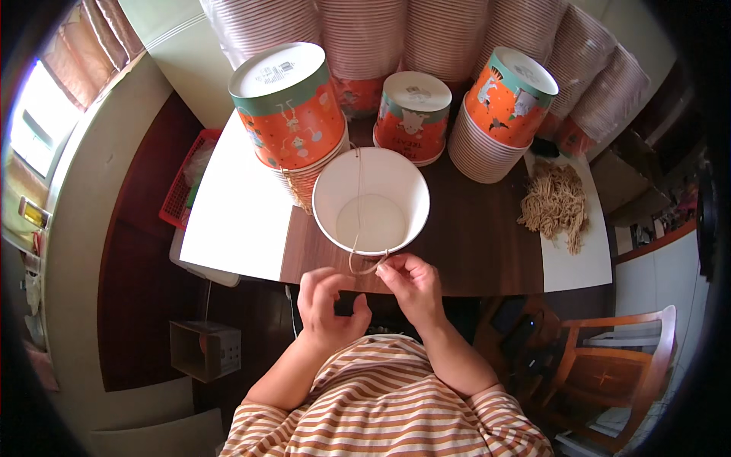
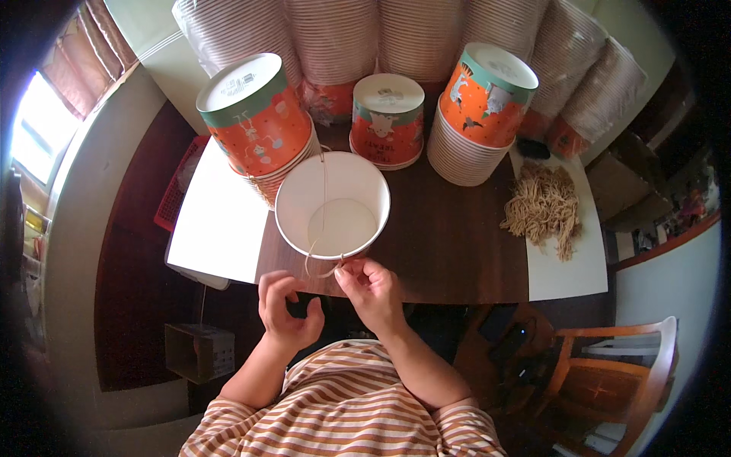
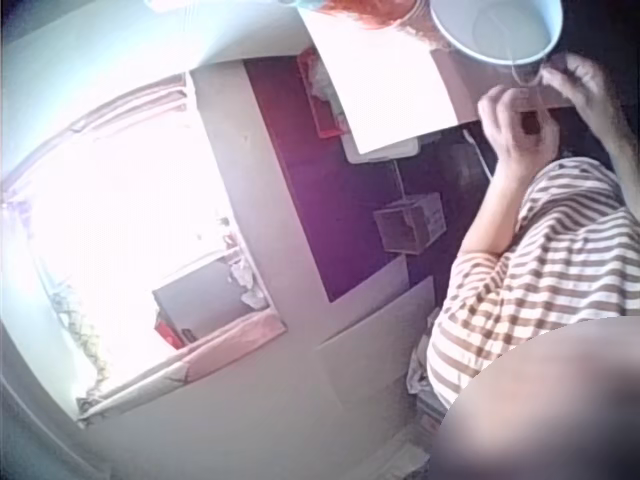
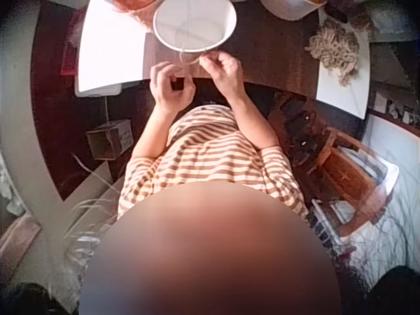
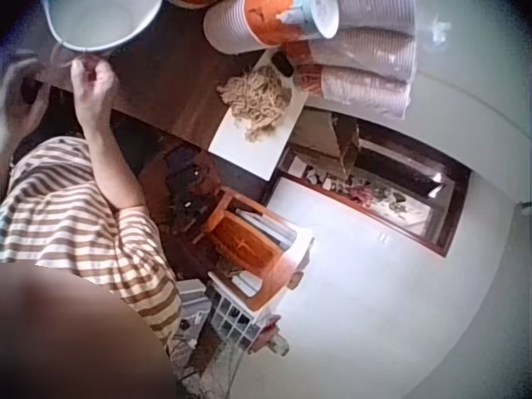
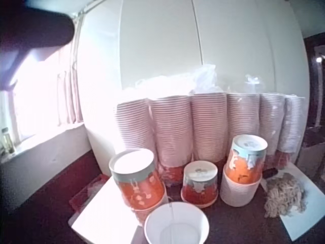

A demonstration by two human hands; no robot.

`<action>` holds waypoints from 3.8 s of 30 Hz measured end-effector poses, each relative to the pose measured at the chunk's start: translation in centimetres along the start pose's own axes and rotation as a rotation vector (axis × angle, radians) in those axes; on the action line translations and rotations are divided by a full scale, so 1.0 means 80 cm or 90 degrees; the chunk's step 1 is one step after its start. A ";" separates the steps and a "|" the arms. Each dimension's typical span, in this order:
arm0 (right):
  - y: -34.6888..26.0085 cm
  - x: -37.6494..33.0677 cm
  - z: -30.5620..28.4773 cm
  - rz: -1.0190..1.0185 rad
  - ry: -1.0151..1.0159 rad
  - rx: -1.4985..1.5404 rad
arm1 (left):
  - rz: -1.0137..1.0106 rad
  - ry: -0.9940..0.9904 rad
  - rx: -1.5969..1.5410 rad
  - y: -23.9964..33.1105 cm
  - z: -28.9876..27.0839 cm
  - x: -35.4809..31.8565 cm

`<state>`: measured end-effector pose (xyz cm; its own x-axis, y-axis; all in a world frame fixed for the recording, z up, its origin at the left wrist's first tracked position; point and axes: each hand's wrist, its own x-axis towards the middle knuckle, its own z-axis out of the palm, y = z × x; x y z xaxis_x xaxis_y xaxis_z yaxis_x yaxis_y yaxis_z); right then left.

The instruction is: Attaching string handles to printed paper bowls.

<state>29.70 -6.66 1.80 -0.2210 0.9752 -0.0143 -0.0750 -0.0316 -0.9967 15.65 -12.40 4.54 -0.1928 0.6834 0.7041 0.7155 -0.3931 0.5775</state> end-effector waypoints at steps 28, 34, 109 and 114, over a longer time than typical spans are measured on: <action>-0.017 0.003 0.007 -0.162 0.092 -0.184 | 0.100 -0.202 0.152 -0.008 0.025 -0.002; -0.016 0.000 0.006 -0.191 0.093 -0.209 | 0.099 -0.197 0.148 -0.010 0.025 -0.001; -0.270 0.063 -0.123 -0.599 -0.216 -0.408 | 0.308 0.094 0.008 -0.037 -0.002 0.145; -0.263 0.062 -0.120 -0.614 -0.139 -0.377 | 0.131 0.123 -0.110 -0.023 0.001 0.144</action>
<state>39.51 0.96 21.90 -0.4879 0.4767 0.7312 0.1505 0.8711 -0.4675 12.14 -3.78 11.54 -0.1918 0.4556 0.8693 0.6313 -0.6209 0.4647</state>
